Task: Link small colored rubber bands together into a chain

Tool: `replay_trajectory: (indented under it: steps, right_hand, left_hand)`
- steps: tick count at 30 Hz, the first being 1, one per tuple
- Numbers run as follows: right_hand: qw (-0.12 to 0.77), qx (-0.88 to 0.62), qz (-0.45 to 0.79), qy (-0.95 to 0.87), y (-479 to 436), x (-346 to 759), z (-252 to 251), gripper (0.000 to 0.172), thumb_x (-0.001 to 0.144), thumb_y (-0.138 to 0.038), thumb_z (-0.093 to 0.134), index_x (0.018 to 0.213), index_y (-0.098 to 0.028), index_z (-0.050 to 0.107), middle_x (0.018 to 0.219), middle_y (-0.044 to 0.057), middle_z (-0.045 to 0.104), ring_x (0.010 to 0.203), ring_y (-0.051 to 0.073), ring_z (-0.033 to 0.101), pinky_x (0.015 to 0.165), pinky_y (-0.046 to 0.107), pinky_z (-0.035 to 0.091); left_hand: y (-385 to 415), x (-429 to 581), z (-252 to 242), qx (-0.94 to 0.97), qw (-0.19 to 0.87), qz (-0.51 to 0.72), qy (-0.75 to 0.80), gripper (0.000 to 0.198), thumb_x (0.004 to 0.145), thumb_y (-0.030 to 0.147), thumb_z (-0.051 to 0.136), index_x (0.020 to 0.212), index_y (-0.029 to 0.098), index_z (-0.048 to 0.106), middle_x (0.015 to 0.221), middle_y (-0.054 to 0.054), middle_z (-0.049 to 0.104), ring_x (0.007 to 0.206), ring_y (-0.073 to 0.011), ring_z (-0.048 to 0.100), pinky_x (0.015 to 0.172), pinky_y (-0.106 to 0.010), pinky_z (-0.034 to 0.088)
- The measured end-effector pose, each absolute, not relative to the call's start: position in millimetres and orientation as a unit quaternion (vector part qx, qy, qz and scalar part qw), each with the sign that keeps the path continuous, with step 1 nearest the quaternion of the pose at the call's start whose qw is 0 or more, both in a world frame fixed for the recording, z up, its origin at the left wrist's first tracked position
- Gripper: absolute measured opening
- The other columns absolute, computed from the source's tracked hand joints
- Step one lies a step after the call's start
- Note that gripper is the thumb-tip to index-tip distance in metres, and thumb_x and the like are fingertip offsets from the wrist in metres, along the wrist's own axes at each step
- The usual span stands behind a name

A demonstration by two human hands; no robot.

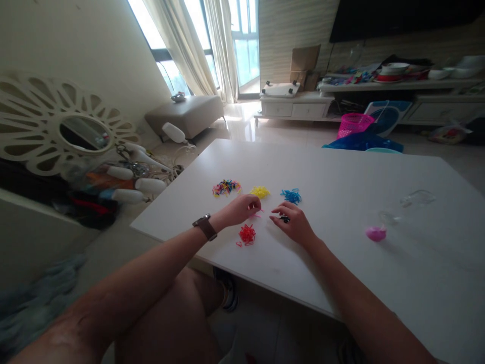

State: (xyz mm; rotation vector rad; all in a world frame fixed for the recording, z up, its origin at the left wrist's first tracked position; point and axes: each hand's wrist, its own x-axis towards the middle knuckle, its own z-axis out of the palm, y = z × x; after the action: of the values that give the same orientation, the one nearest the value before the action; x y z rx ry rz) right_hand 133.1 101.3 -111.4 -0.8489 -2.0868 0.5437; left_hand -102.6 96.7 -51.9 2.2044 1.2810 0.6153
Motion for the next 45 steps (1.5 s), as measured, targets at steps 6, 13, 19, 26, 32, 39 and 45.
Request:
replay_trajectory:
  steps: [6,13,19,26,32,39,45]
  right_hand:
    - [0.402,-0.329,0.186,-0.834,100,133,-107,0.009,0.094,-0.028,0.064,0.09,-0.022,0.07,0.087,0.005,0.066,0.084,0.02,0.062,0.078,0.035,0.05]
    - [0.407,-0.327,0.189,-0.832,98,132,-102,0.013,0.094,-0.022,0.061,0.084,-0.021,0.068,0.083,0.004,0.065,0.081,0.02,0.061,0.075,0.033,0.048]
    - [0.408,-0.347,0.211,-0.818,97,132,-100,0.011,0.092,-0.022,0.06,0.084,-0.022,0.067,0.083,0.003,0.062,0.077,0.017,0.06,0.071,0.031,0.048]
    - [0.403,-0.347,0.207,-0.821,98,132,-103,0.011,0.092,-0.021,0.06,0.083,-0.022,0.067,0.084,0.003,0.062,0.078,0.017,0.06,0.071,0.031,0.047]
    - [0.404,-0.348,0.211,-0.819,98,133,-103,0.007,0.091,-0.022,0.063,0.086,-0.021,0.068,0.085,0.003,0.062,0.078,0.017,0.06,0.073,0.031,0.048]
    - [0.399,-0.337,0.222,-0.824,97,131,-105,0.013,0.088,-0.029,0.071,0.1,-0.023,0.071,0.09,0.004,0.067,0.08,0.018,0.063,0.075,0.032,0.052]
    - [0.401,-0.335,0.207,-0.827,97,131,-104,0.01,0.09,-0.032,0.07,0.094,-0.023,0.072,0.087,0.004,0.068,0.08,0.019,0.063,0.076,0.034,0.05]
  left_hand:
    - [95,-81,-49,0.823,0.263,0.205,0.46,0.012,0.086,0.013,0.058,0.082,0.016,0.069,0.077,-0.003,0.069,0.07,-0.0138,0.06,0.067,-0.026,0.046]
    - [97,-84,-46,0.814,0.28,0.217,0.459,0.008,0.086,0.017,0.061,0.087,0.016,0.068,0.08,-0.003,0.07,0.071,-0.013,0.061,0.067,-0.025,0.048]
    - [99,-93,-47,0.8,0.298,0.209,0.476,0.008,0.083,0.019,0.063,0.086,0.016,0.07,0.077,-0.003,0.069,0.069,-0.0131,0.061,0.063,-0.024,0.047]
    - [94,-91,-46,0.798,0.31,0.212,0.471,0.012,0.084,0.024,0.067,0.091,0.015,0.073,0.074,-0.002,0.068,0.067,-0.0124,0.06,0.062,-0.023,0.046]
    - [94,-87,-43,0.807,0.309,0.211,0.457,0.014,0.089,0.024,0.063,0.084,0.016,0.073,0.076,-0.003,0.072,0.067,-0.0123,0.06,0.066,-0.024,0.047]
    - [94,-85,-44,0.803,0.313,0.219,0.458,0.013,0.088,0.024,0.064,0.083,0.016,0.073,0.074,-0.003,0.071,0.065,-0.0121,0.059,0.064,-0.024,0.046]
    - [93,-83,-44,0.802,0.308,0.218,0.463,0.014,0.088,0.024,0.063,0.083,0.016,0.073,0.074,-0.003,0.071,0.065,-0.0125,0.059,0.063,-0.024,0.045]
